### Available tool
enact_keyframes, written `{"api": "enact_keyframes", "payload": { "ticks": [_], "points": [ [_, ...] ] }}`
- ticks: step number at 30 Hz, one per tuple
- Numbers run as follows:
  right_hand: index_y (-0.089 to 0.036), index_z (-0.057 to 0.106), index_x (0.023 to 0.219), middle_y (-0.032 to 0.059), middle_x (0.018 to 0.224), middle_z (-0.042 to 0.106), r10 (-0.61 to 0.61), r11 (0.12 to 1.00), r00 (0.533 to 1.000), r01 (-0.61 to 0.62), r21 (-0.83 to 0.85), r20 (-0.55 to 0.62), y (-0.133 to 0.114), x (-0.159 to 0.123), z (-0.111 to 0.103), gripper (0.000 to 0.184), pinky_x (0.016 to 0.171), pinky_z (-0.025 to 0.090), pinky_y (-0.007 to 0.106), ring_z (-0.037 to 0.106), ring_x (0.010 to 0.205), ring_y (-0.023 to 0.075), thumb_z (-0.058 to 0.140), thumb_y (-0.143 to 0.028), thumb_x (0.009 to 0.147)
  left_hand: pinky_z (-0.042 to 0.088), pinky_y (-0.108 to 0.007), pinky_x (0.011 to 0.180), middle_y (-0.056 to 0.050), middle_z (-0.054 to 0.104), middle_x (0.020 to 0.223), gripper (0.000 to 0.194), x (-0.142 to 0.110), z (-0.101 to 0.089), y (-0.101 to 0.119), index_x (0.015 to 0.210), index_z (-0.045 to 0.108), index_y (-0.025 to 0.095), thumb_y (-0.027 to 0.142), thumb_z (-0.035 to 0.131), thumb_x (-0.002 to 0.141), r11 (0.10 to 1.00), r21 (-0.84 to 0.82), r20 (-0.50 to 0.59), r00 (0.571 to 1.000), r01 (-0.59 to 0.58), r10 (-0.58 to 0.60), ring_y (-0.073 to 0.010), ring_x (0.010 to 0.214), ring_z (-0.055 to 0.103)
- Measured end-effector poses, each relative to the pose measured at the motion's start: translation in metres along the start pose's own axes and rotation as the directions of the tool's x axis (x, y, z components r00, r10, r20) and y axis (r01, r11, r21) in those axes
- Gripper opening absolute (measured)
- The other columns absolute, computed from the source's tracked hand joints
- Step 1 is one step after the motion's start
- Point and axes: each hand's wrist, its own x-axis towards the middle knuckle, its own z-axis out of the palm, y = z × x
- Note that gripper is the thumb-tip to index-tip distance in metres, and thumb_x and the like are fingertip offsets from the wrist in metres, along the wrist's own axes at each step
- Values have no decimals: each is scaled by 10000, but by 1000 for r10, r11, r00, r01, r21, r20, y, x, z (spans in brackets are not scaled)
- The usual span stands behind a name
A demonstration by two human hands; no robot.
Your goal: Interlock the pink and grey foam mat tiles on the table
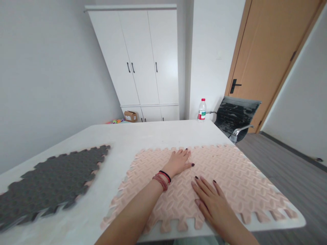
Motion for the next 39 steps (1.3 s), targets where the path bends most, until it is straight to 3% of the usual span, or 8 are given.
{"api": "enact_keyframes", "payload": {
  "ticks": [14, 22, 28, 31, 33, 35, 37, 39],
  "points": [
    [-339, 320, 1428, -5, 1495, 270, -11, 1000, 1000, 11, -6, 11, 10, -2, 4, 499, 1097, 227, 601, 265, 1383, 245, 300, -481, 950, 364, -513, 1000, -86, 409, 1446, 565, -8, -6, 1, 1386, 345, 248, 545, 299, 908, 1000, -23, -3, 1000, -4, 4, -289, 1298, 366],
    [-324, 330, 1428, 7, 1477, 330, -65, 998, 992, 63, -29, -110, 12, -7, 13, 497, 1085, 261, 596, 308, 1365, 244, 293, -471, 955, 266, -502, 1091, -62, 351, 1497, 636, -21, -10, 7, 1411, 306, 257, 618, 288, 889, 997, -72, 28, 999, 28, -26, -244, 1379, 276],
    [-284, 325, 1436, 30, 1481, 345, -103, 994, 922, 108, -6, -372, 18, -22, 14, 494, 1100, 216, 607, 254, 1389, 245, 326, -293, 941, 249, -390, 1118, -84, 337, 1504, 627, -74, -36, -19, 1394, 358, 245, 602, 345, 880, 973, -69, 4, 976, 220, -220, -207, 1378, 304],
    [-280, 312, 1432, 42, 1477, 354, -130, 986, 868, 165, 32, -479, 30, -41, 9, 523, 1108, 246, 564, 273, 1382, 244, 383, -261, 914, 369, -328, 1017, -83, 558, 1310, 419, -131, -70, -58, 1189, 557, 221, 449, 382, 885, 895, -11, -43, 894, 446, -446, -192, 1203, 511],
    [-279, 314, 1424, 44, 1467, 369, -107, 987, 838, 156, 47, -535, 46, -57, 7, 536, 1102, 273, 544, 297, 1370, 251, 422, -268, 899, 441, -405, 913, -109, 650, 1111, 364, -181, -92, -84, 1012, 627, 188, 406, 382, 856, 776, 56, -69, 778, 628, -625, -245, 1038, 604],
    [-276, 344, 1402, 44, 1448, 396, -64, 991, 812, 121, 60, -581, 66, -73, 8, 523, 1093, 300, 532, 335, 1349, 258, 441, -278, 888, 462, -534, 801, -145, 682, 966, 373, -236, -106, -105, 848, 657, 165, 434, 401, 816, 609, 127, -101, 621, 783, -777, -342, 934, 633],
    [-273, 375, 1382, 44, 1427, 424, -3, 994, 793, 67, 83, -609, 87, -87, 13, 506, 1082, 331, 513, 374, 1324, 262, 443, -287, 881, 469, -586, 725, -127, 705, 823, 433, -286, -105, -122, 695, 668, 182, 519, 417, 797, 463, 158, -119, 482, 872, -868, -380, 845, 655],
    [-264, 387, 1376, 51, 1413, 441, 75, 993, 781, -1, 118, -620, 104, -97, 19, 506, 1073, 353, 503, 392, 1310, 269, 440, -306, 875, 491, -587, 643, -68, 695, 659, 450, -324, -89, -136, 587, 656, 220, 590, 463, 753, 370, 154, -153, 392, 916, -907, -365, 716, 672]
  ]
}}
